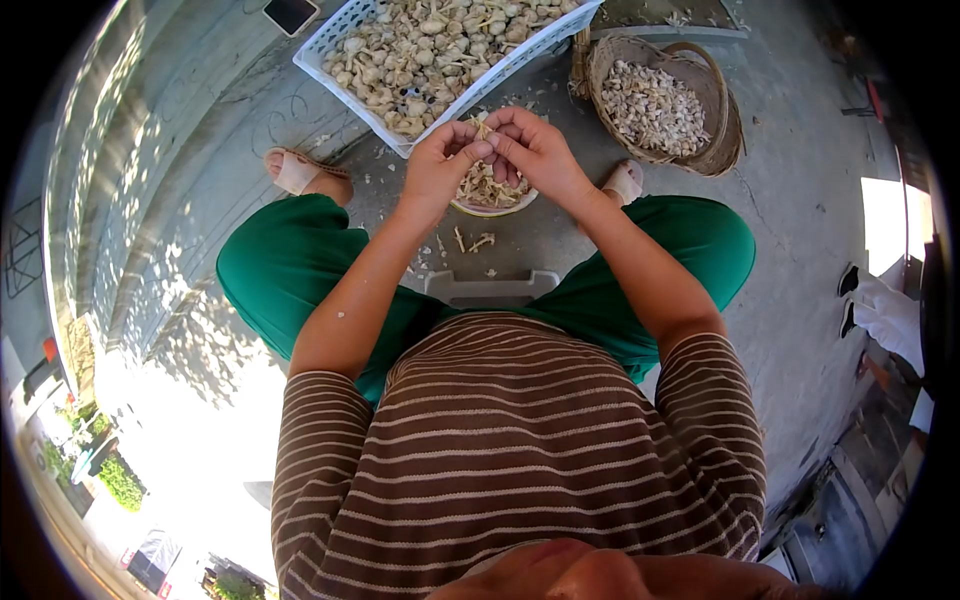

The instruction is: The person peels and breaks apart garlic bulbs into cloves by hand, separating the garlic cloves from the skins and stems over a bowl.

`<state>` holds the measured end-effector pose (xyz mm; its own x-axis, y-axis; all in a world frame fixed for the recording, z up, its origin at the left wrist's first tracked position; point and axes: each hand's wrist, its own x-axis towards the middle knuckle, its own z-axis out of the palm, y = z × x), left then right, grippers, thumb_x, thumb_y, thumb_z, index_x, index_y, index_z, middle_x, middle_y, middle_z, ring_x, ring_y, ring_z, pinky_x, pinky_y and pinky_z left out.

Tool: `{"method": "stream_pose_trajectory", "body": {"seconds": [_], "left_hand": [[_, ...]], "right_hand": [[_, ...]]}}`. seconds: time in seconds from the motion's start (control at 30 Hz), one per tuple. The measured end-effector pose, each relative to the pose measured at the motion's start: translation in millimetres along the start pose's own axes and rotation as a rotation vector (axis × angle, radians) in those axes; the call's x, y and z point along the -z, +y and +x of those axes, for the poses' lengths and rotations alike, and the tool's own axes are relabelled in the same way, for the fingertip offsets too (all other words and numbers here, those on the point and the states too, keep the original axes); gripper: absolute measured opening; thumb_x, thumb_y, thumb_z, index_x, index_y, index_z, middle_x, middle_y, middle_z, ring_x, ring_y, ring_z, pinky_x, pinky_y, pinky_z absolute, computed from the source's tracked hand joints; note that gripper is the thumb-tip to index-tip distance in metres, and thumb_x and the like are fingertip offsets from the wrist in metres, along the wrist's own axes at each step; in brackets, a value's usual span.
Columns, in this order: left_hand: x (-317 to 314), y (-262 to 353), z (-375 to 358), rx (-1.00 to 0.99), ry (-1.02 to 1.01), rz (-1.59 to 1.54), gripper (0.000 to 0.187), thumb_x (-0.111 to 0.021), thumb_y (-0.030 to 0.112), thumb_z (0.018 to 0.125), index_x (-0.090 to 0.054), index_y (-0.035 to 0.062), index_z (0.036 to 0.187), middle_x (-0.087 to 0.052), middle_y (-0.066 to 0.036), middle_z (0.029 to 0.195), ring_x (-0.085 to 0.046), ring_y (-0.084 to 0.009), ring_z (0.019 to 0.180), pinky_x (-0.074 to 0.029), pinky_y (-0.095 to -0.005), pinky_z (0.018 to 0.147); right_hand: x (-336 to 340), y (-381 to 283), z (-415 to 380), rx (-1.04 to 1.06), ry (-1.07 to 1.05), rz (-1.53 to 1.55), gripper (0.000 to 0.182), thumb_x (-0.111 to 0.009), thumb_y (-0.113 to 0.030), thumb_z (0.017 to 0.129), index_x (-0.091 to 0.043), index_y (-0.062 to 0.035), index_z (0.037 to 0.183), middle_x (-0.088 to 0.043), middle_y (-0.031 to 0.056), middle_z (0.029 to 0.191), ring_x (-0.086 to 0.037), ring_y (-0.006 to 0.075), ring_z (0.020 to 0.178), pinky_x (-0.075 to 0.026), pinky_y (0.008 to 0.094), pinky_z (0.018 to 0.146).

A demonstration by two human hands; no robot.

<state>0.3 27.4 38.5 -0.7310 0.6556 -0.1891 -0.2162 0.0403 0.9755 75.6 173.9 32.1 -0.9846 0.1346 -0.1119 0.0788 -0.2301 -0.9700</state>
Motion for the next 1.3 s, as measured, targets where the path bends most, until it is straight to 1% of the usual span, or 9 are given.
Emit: {"method": "stream_pose_trajectory", "body": {"seconds": [0.2,0.27,0.37,0.57,0.77,0.83,1.07,1.17,1.3], "left_hand": [[6,3,0,0.05,-0.025,0.012,0.009,-0.064,0.007,0.082,-0.058,0.002,0.085,-0.054,0.001,0.069,-0.045,-0.0055,0.059,-0.036,-0.021,0.054],[9,1,-1,0.076,-0.028,-0.018,0.008,-0.064,0.007,0.082,-0.058,0.0019,0.085,-0.054,0.001,0.069,-0.044,-0.0058,0.059,-0.035,-0.021,0.053],[12,0,-1,0.114,-0.068,-0.169,0.005,-0.062,0.006,0.083,-0.058,0.002,0.084,-0.053,0.0,0.068,-0.045,-0.007,0.058,-0.036,-0.0217,0.053],[5,9,-5,0.204,-0.043,-0.338,0.005,-0.057,0.007,0.087,-0.055,0.0029,0.088,-0.054,-0.001,0.074,-0.048,-0.0096,0.063,-0.04,-0.0249,0.057],[8,6,-2,0.232,-0.109,-0.517,0.005,-0.049,0.006,0.088,-0.052,0.0035,0.091,-0.05,-0.003,0.073,-0.046,-0.0122,0.066,-0.038,-0.0256,0.056],[14,1,2,0.233,-0.091,-0.737,0.007,-0.047,0.006,0.088,-0.051,0.0035,0.093,-0.049,-0.005,0.075,-0.044,-0.0134,0.065,-0.037,-0.0255,0.054],[7,20,-3,0.297,-0.115,-0.613,0.009,-0.048,0.01,0.09,-0.05,0.0036,0.096,-0.049,-0.005,0.076,-0.042,-0.0124,0.064,-0.034,-0.0238,0.052],[4,21,-6,0.339,-0.102,-0.589,0.008,-0.047,0.011,0.092,-0.051,0.0039,0.089,-0.049,-0.003,0.073,-0.042,-0.0101,0.06,-0.034,-0.0227,0.049],[7,20,-6,0.354,-0.134,-0.517,0.008,-0.052,0.012,0.09,-0.052,0.0042,0.091,-0.049,-0.002,0.073,-0.04,-0.0077,0.059,-0.031,-0.0204,0.048]], "right_hand": [[4,0,0,-0.096,-0.079,0.089,0.012,-0.051,-0.011,0.092,-0.049,-0.0052,0.102,-0.057,0.0027,0.073,-0.049,0.0055,0.049,-0.034,0.0171,0.038],[5,3,-1,-0.12,-0.119,0.348,0.012,-0.052,-0.014,0.092,-0.049,-0.007,0.101,-0.056,0.0026,0.071,-0.045,0.0061,0.046,-0.029,0.0175,0.036],[2,4,-2,-0.122,-0.129,0.454,0.013,-0.053,-0.015,0.092,-0.049,-0.007,0.101,-0.055,0.0027,0.07,-0.042,0.007,0.045,-0.027,0.0179,0.037],[1,1,-4,-0.189,-0.104,0.644,0.012,-0.052,-0.015,0.092,-0.05,-0.0064,0.099,-0.053,0.0031,0.071,-0.044,0.0086,0.051,-0.03,0.0191,0.041],[-2,3,-1,-0.062,-0.062,0.565,0.012,-0.052,-0.015,0.092,-0.05,-0.0057,0.099,-0.05,0.0022,0.074,-0.046,0.0089,0.055,-0.03,0.0191,0.044],[-4,-2,-3,-0.044,-0.019,0.558,0.012,-0.052,-0.014,0.091,-0.05,-0.0056,0.099,-0.05,0.002,0.074,-0.046,0.0085,0.056,-0.03,0.0189,0.044],[0,1,0,0.032,-0.011,0.388,0.012,-0.051,-0.01,0.091,-0.05,-0.0052,0.103,-0.05,0.0008,0.074,-0.048,0.007,0.058,-0.031,0.0184,0.044],[-1,2,2,0.091,-0.027,0.317,0.012,-0.051,-0.01,0.091,-0.05,-0.0052,0.103,-0.051,0.0002,0.075,-0.048,0.0061,0.058,-0.031,0.018,0.044],[-2,0,0,0.087,-0.011,0.217,0.013,-0.053,-0.009,0.09,-0.05,-0.0054,0.102,-0.052,-0.0011,0.073,-0.049,0.0044,0.057,-0.034,0.017,0.044]]}}
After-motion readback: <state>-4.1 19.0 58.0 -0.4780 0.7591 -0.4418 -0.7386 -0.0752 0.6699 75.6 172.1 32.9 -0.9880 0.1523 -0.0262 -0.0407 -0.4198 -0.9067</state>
